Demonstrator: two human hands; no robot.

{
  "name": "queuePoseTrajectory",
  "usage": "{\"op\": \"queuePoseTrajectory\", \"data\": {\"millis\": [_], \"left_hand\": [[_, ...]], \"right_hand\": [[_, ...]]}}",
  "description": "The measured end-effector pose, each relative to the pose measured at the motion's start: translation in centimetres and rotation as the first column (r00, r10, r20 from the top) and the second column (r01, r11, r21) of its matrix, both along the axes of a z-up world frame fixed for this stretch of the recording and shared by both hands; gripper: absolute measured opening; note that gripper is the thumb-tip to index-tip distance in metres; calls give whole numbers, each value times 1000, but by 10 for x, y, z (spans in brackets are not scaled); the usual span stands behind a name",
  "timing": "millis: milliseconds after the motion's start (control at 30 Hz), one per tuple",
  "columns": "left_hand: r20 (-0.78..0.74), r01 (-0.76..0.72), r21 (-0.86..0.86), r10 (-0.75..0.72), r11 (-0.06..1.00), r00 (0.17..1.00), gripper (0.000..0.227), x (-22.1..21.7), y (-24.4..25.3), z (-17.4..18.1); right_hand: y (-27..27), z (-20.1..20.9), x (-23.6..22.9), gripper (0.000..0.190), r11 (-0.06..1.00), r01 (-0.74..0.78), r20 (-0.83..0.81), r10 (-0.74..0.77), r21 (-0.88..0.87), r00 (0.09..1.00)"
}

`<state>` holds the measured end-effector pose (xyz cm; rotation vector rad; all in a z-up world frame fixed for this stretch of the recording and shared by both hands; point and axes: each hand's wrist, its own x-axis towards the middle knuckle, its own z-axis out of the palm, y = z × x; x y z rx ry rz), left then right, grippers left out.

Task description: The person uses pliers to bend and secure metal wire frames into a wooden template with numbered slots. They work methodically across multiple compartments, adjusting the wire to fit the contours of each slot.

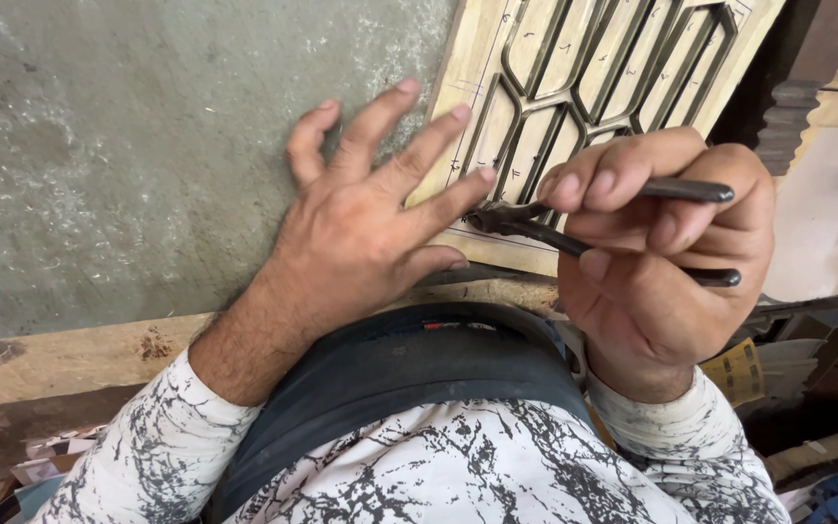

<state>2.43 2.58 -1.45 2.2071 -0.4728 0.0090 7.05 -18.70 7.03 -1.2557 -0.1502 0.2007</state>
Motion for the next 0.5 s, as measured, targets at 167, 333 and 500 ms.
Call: {"op": "queuePoseTrajectory", "data": {"millis": [167,333,500], "left_hand": [[-11,21,-5,-21,1000,1000,57,-4,1,0],[-2,29,-18,-29,999,1000,58,-3,1,-2],[-8,34,-21,-34,999,999,59,-2,2,0]], "right_hand": [[3,2,-2,24,1000,-13,13,14,-15,1000],[8,7,-10,20,998,10,13,-10,-62,1000],[8,7,-9,21,998,8,10,-7,-63,1000]]}}
